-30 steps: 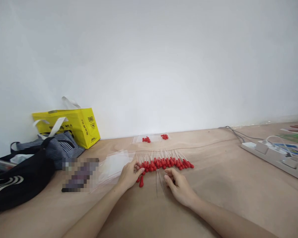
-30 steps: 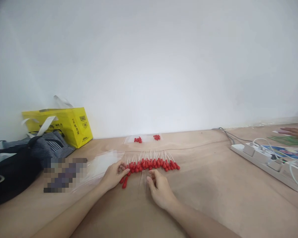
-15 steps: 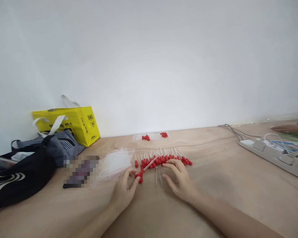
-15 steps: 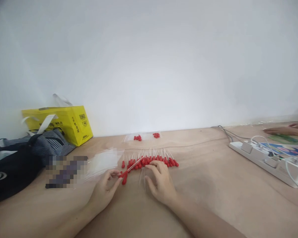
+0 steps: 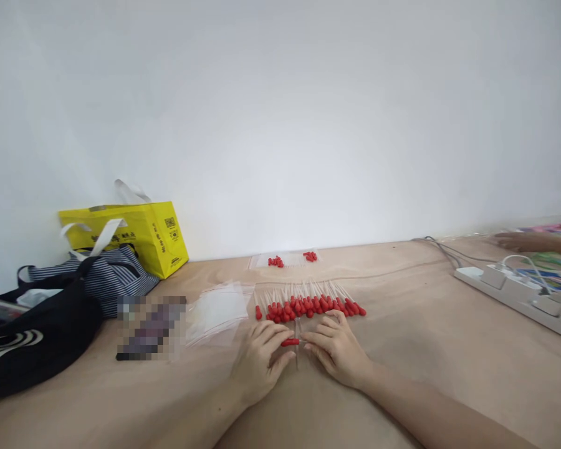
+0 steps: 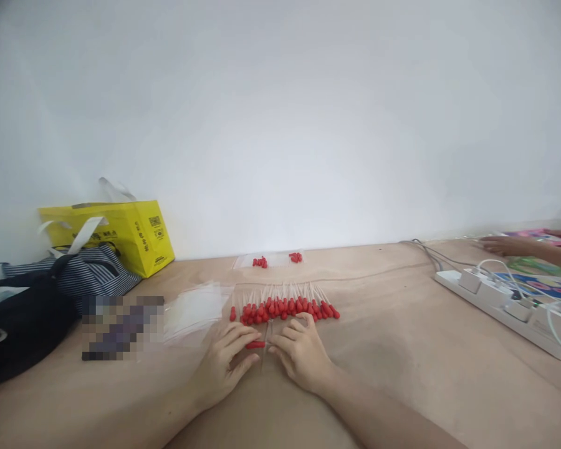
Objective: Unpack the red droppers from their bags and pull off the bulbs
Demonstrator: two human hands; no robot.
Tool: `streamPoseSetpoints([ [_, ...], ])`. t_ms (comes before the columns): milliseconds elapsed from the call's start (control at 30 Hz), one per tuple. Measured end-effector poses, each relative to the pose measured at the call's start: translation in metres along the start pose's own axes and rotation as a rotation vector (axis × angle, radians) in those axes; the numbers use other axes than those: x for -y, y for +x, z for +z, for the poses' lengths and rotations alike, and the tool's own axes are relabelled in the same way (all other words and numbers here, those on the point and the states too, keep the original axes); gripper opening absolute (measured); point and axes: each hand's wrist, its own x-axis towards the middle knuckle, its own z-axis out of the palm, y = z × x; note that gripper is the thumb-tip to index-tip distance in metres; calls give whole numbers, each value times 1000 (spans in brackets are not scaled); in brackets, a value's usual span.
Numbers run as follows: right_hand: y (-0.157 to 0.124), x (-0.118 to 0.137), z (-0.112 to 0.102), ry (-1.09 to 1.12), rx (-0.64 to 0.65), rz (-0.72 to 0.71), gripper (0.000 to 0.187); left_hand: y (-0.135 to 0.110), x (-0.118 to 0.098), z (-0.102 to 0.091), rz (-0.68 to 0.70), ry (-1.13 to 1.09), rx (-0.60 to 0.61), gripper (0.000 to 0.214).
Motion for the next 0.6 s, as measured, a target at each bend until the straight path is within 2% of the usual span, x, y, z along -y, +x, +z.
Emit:
streamPoseSetpoints([
  [133,0,3,0,7,-18,-30,23,1,-2,0,72,58,-47,14],
  [267,0,6,-3,-67,48,-58,23,0,-7,-2,90,119,-88,12],
  [467,-2,8,-7,-109,84,-73,24,-2,-10,-4,124,148,-90,13],
  [600,-2,9,-7,-60,72,-66,24,-2,-12,-3,134,150,-90,18],
])
